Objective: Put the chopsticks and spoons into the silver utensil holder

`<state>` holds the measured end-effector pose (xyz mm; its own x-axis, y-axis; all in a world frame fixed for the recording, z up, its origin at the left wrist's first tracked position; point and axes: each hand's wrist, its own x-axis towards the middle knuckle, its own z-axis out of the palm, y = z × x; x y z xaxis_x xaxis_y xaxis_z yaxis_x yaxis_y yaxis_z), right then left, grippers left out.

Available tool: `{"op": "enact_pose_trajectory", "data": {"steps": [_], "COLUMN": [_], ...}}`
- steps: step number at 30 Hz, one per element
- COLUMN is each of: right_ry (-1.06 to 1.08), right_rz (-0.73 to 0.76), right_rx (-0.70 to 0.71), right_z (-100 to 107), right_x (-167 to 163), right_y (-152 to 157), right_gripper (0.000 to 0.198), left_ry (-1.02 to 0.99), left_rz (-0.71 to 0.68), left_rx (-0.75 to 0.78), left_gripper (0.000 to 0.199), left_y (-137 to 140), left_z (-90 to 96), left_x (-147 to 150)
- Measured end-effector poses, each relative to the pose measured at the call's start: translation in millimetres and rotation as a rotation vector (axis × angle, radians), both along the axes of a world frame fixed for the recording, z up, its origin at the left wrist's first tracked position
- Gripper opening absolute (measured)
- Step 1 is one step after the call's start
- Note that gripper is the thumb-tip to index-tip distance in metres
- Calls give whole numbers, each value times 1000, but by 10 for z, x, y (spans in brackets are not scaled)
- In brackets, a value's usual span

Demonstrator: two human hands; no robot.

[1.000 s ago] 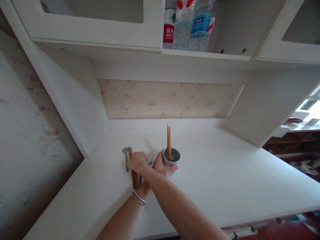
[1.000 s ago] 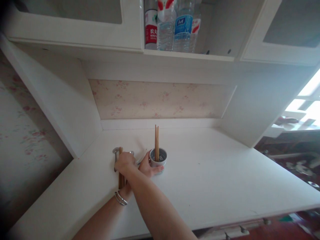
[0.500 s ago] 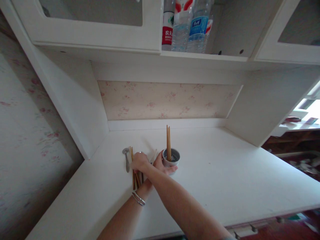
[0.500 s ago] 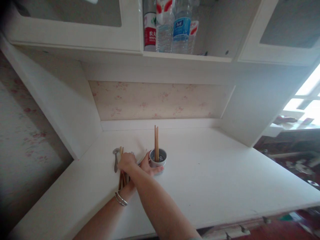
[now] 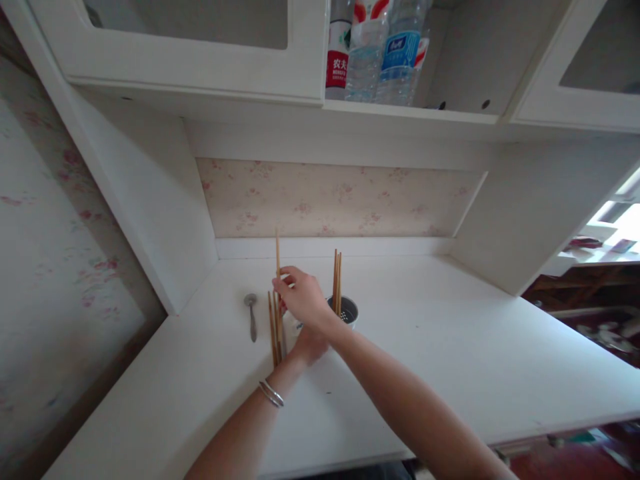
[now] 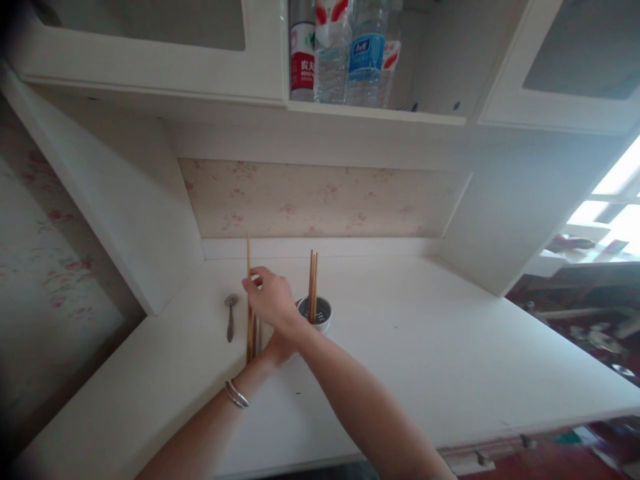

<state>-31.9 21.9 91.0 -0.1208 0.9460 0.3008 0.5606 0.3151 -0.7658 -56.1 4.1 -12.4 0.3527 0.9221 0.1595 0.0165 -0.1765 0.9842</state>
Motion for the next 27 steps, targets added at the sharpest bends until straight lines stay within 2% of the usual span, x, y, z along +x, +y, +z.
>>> {"op": "enact_pose_trajectory", "data": {"steps": [2,5,9,12,15,20,27], "right_ry": [227,462,566,526,464,375,47], "right_rz": [-25,-89,-230,-307,-352,-369,-290], "right_rx": [29,79,162,176,146,71,57], "right_z": [147,332,384,260,72,-249,-548], "right_x": [227,627,1135,1375,1472,1434,1300], "right_y": [-55,-68,-24,-15,-29,-46,-125], "right_gripper": [31,30,39,42,44,47,39], "left_ry": [0,-108,-155,-170,-194,-206,-218], "left_rz": [-38,-68,-61,-82,-95,-83,-63], "left_rx": [1,7,16,18,20,-12,-27], "left_gripper": [39,65,71,70,68,70,76], "left_y": [6,-23,-59,-64,-72,-73,-12], "left_z": [2,38,71,75,84,82,-2], "left_x": [-4,9,25,25,25,39,62]}}
